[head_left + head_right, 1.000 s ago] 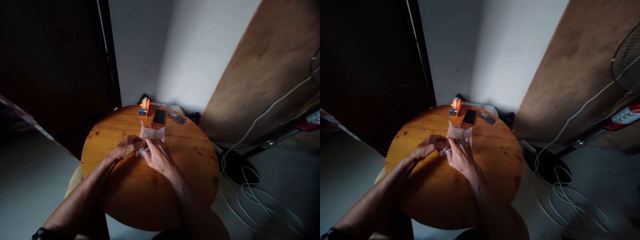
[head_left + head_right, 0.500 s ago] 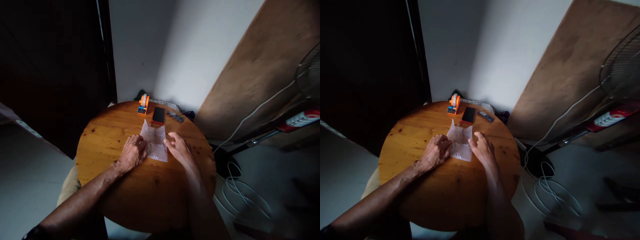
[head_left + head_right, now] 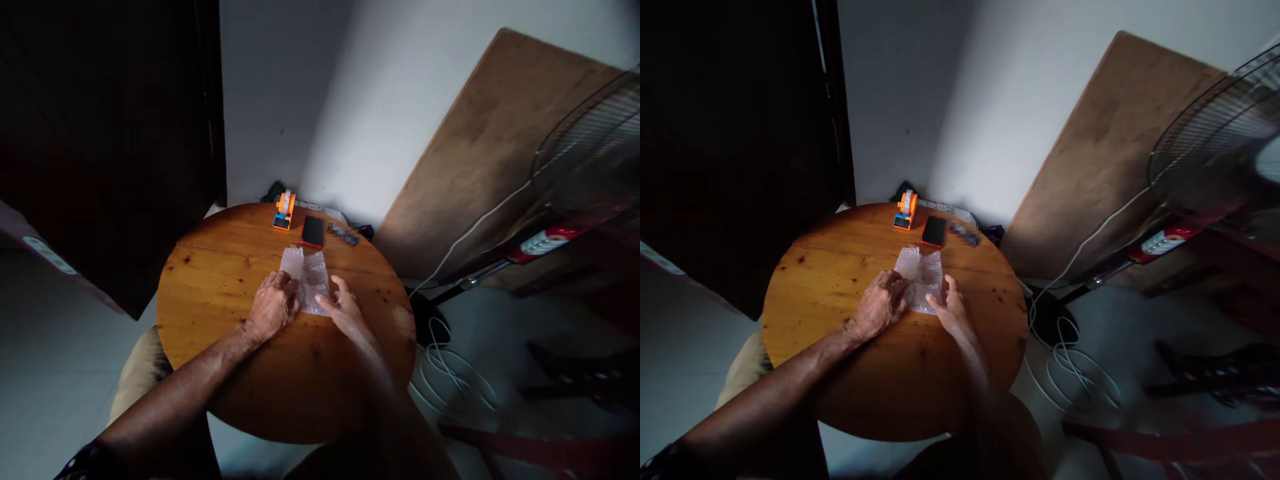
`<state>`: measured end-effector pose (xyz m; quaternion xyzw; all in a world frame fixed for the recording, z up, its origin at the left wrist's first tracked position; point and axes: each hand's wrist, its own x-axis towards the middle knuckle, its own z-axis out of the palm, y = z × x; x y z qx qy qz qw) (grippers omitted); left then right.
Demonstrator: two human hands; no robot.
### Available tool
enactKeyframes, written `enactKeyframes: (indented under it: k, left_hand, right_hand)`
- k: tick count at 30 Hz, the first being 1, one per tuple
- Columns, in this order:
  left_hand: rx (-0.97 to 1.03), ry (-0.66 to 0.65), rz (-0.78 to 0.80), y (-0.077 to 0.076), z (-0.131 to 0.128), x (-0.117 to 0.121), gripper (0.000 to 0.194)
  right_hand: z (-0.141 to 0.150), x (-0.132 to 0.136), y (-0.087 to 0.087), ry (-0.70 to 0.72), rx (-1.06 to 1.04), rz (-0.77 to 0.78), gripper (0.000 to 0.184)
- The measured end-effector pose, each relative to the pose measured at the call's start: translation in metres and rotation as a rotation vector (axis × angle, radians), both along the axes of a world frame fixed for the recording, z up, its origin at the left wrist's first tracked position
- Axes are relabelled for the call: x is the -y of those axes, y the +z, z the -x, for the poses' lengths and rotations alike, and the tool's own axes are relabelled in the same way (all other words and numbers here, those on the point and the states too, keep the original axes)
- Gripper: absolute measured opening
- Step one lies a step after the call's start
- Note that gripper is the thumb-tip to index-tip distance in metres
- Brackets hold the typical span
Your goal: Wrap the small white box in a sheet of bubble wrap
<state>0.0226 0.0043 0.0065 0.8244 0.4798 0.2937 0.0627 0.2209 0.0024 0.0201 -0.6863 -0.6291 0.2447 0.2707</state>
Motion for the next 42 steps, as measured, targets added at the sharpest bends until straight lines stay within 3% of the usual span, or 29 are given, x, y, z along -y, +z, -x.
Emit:
enactKeyframes:
  k: [7,14,18,29,36,38,42]
  left_hand:
    - [-0.061,0.033,-0.023,0.003,0.000,0.001,0.027]
    - [-0.007,0.087,-0.005,0.009,0.001,0.004,0.026]
    - [0.016,0.085,0.028,0.009,0.000,0.003,0.025]
    - [0.062,-0.005,0.071,0.010,0.002,-0.002,0.024]
    - [0.054,-0.088,0.097,0.007,0.003,-0.009,0.021]
    - [0.098,-0.085,0.103,0.005,0.002,-0.010,0.027]
    - [0.249,-0.046,0.159,0.001,0.001,-0.010,0.059]
  right_hand:
    - [0.022,0.003,-0.004,-0.008,-0.320,-0.156,0.069]
    - [0.034,-0.003,-0.001,0.059,-0.311,-0.261,0.063]
    - [0.042,-0.010,-0.001,0.079,-0.320,-0.246,0.061]
    - [0.047,-0.005,-0.005,0.058,-0.506,-0.230,0.056]
    - [0.052,-0.005,-0.007,0.071,-0.443,-0.236,0.054]
    - [0.052,-0.002,-0.007,0.072,-0.390,-0.206,0.054]
    - [0.047,0.005,-0.001,0.102,-0.369,-0.095,0.053]
